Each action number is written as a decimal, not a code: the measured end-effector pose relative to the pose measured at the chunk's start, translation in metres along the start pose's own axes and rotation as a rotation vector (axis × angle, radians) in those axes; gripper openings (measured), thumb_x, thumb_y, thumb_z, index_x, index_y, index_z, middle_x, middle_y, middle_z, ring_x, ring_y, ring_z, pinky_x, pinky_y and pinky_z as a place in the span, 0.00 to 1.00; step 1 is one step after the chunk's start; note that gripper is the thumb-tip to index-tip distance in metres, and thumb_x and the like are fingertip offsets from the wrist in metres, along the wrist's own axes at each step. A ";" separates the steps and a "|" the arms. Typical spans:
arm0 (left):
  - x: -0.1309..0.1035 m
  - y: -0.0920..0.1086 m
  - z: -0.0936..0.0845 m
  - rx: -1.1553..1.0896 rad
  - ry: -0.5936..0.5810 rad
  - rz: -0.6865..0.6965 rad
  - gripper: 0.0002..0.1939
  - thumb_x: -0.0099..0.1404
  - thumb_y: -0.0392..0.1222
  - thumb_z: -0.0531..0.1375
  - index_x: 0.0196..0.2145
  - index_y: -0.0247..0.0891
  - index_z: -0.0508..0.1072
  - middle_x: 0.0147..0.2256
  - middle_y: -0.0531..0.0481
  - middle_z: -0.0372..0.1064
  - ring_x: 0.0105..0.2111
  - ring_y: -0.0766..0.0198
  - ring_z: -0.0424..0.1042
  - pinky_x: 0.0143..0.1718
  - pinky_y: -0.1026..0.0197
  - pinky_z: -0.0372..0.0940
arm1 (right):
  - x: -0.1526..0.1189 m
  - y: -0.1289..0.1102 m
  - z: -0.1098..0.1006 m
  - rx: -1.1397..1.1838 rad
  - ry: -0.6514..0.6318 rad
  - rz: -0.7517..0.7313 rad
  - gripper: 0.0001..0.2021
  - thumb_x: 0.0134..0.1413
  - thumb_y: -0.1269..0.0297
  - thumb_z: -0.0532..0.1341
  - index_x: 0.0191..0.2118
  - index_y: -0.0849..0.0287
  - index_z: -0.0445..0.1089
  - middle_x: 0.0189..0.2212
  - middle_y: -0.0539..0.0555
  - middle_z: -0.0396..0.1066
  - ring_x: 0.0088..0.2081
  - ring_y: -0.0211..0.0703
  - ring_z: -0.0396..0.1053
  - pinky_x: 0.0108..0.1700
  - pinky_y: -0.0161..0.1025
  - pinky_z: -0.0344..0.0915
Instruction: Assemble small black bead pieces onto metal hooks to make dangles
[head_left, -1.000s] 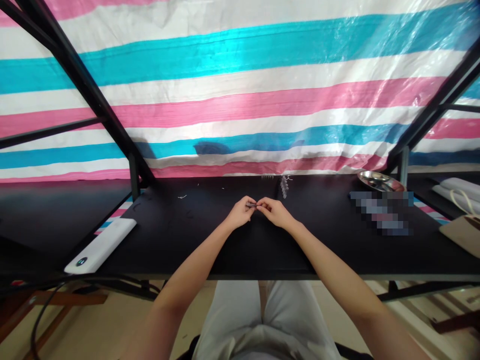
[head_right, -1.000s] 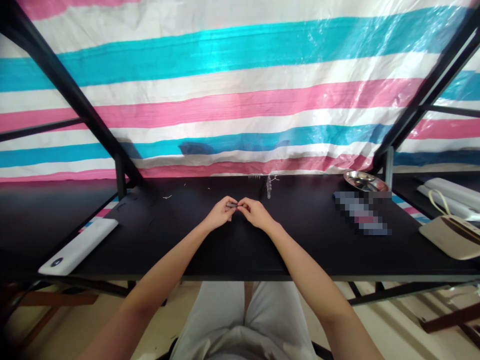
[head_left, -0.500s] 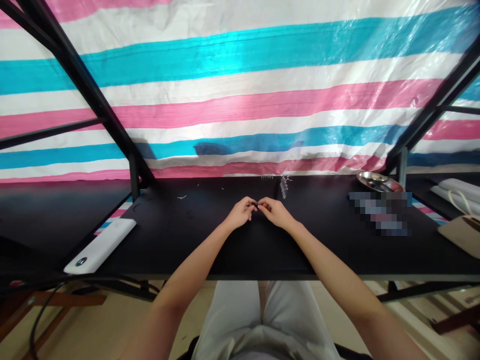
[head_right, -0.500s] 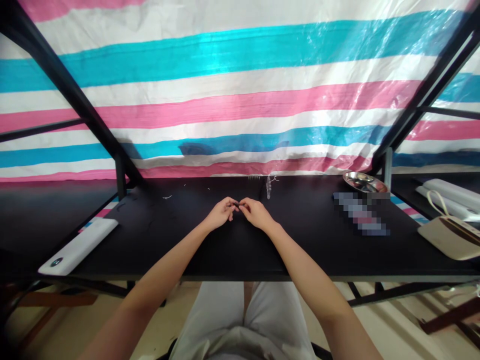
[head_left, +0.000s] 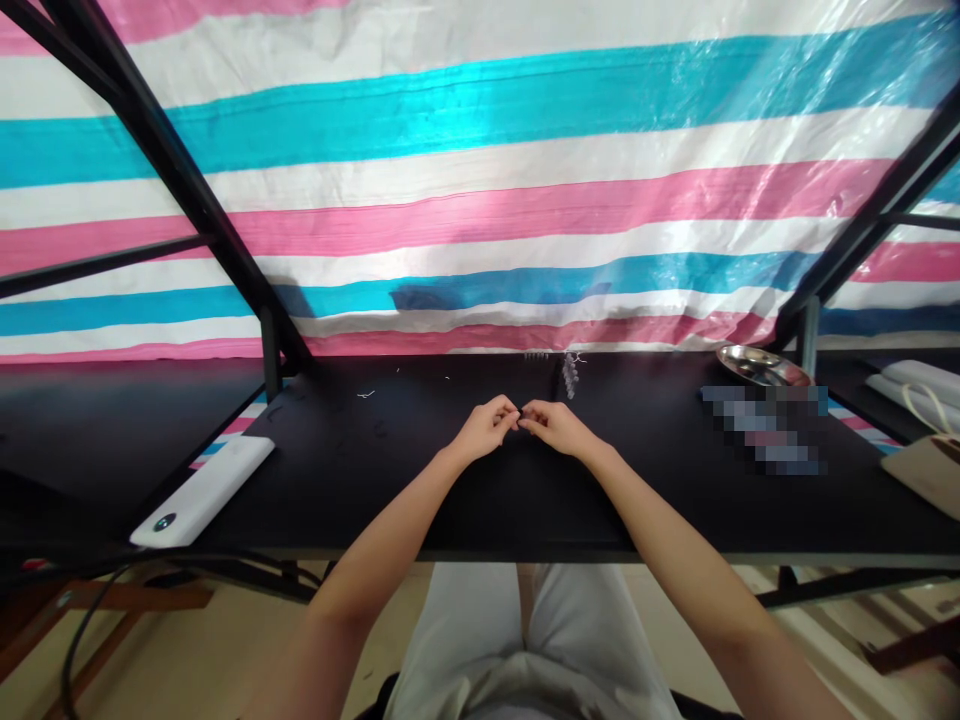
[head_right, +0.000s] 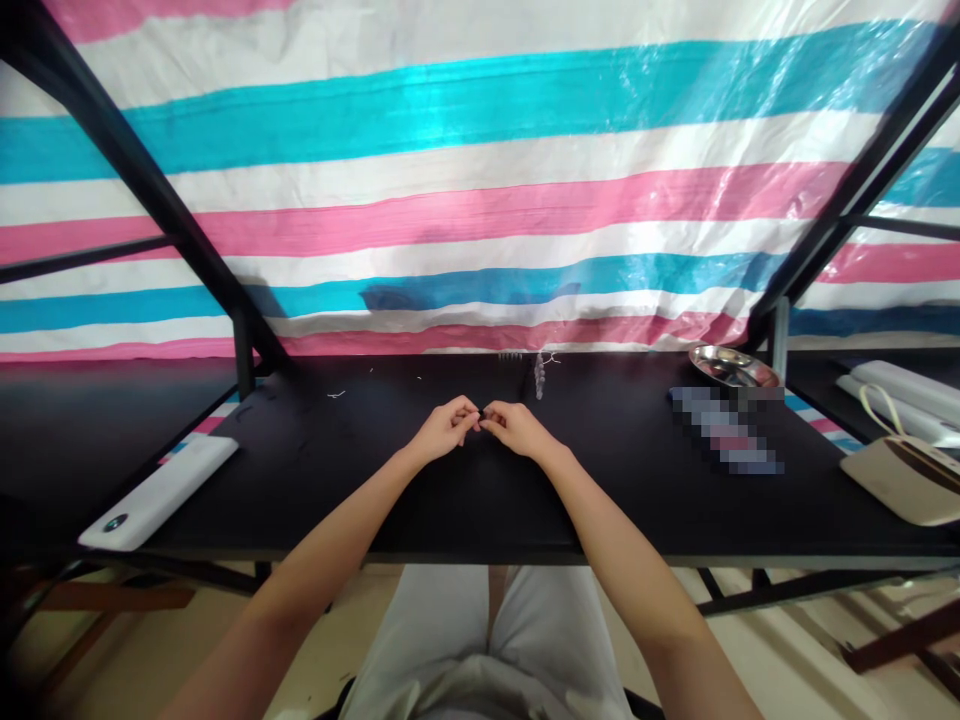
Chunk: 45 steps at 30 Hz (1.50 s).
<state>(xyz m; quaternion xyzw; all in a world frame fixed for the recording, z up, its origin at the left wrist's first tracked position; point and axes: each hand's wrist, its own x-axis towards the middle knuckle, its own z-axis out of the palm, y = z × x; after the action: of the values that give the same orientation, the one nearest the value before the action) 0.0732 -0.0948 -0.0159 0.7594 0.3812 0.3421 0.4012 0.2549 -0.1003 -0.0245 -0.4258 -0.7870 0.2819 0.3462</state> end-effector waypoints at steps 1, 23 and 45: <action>-0.001 0.001 -0.001 0.023 -0.008 0.003 0.10 0.62 0.47 0.52 0.32 0.36 0.64 0.27 0.52 0.69 0.16 0.75 0.61 0.20 0.69 0.58 | 0.000 0.000 -0.001 -0.008 -0.014 0.004 0.08 0.51 0.60 0.57 0.30 0.59 0.67 0.19 0.47 0.65 0.21 0.34 0.60 0.25 0.33 0.56; 0.002 -0.001 0.000 0.334 -0.027 0.030 0.11 0.62 0.43 0.51 0.33 0.37 0.70 0.26 0.53 0.70 0.20 0.72 0.63 0.25 0.68 0.57 | 0.003 0.040 -0.021 -0.450 0.321 0.397 0.06 0.51 0.63 0.57 0.31 0.59 0.68 0.25 0.52 0.71 0.27 0.38 0.66 0.31 0.33 0.57; 0.002 -0.004 0.000 0.334 -0.047 0.022 0.11 0.62 0.43 0.51 0.32 0.37 0.71 0.24 0.53 0.70 0.21 0.71 0.65 0.27 0.68 0.58 | -0.001 0.041 -0.039 -0.522 0.263 0.595 0.07 0.50 0.69 0.58 0.36 0.62 0.71 0.32 0.58 0.73 0.35 0.42 0.70 0.37 0.33 0.61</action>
<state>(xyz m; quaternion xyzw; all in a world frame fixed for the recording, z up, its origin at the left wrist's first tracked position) 0.0729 -0.0918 -0.0191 0.8274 0.4150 0.2604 0.2746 0.3052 -0.0759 -0.0313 -0.7404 -0.6238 0.1038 0.2277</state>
